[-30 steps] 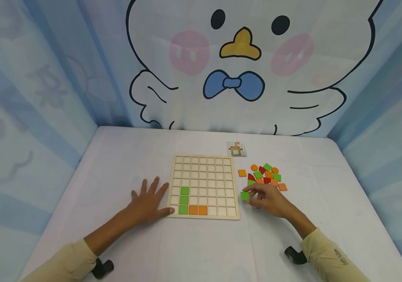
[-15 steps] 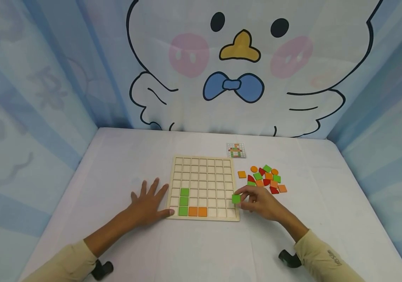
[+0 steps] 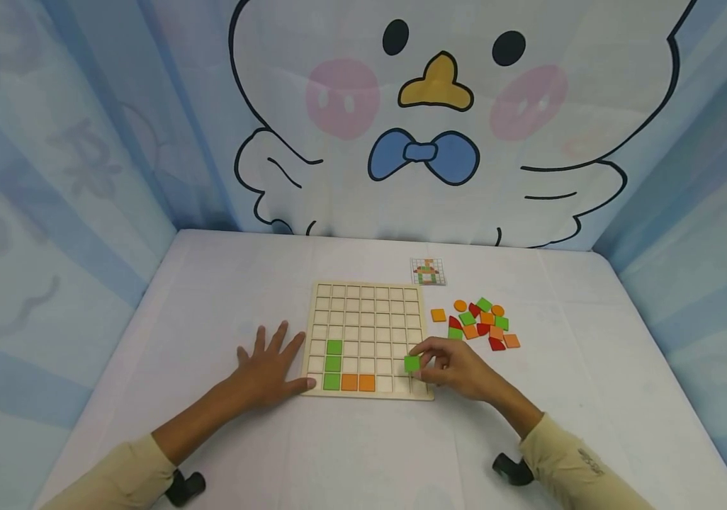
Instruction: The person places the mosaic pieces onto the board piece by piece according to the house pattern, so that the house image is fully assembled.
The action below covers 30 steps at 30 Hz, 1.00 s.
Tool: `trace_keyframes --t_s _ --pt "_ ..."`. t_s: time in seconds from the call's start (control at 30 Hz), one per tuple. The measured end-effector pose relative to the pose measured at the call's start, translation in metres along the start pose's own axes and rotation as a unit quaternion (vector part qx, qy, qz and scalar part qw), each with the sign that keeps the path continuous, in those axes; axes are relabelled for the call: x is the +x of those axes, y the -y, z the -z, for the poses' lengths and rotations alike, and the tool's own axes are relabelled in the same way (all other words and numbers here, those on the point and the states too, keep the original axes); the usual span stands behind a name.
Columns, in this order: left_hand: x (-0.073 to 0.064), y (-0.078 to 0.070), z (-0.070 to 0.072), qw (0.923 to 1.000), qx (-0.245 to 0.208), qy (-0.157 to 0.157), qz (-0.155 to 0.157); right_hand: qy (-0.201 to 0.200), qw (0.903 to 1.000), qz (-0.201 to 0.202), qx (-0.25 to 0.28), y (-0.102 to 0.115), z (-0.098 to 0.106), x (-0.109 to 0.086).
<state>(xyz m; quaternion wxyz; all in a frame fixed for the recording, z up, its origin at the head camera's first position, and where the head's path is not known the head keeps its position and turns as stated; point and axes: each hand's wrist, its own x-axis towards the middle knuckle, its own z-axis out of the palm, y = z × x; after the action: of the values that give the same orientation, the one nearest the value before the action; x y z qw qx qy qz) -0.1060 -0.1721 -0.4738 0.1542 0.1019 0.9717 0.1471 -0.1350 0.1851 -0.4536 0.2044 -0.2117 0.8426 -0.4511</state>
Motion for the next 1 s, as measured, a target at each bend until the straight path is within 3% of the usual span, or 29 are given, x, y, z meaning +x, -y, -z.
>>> trace_keyframes --t_s 0.33,1.0 --pt "-0.001 -0.002 0.003 1.0 0.002 0.002 0.004 0.023 0.9995 0.009 0.018 0.0 -0.016 0.005" --pt "0.0 0.0 0.0 1.0 0.005 -0.001 0.004 0.031 0.998 -0.002 -0.055 0.008 -0.039 0.014"
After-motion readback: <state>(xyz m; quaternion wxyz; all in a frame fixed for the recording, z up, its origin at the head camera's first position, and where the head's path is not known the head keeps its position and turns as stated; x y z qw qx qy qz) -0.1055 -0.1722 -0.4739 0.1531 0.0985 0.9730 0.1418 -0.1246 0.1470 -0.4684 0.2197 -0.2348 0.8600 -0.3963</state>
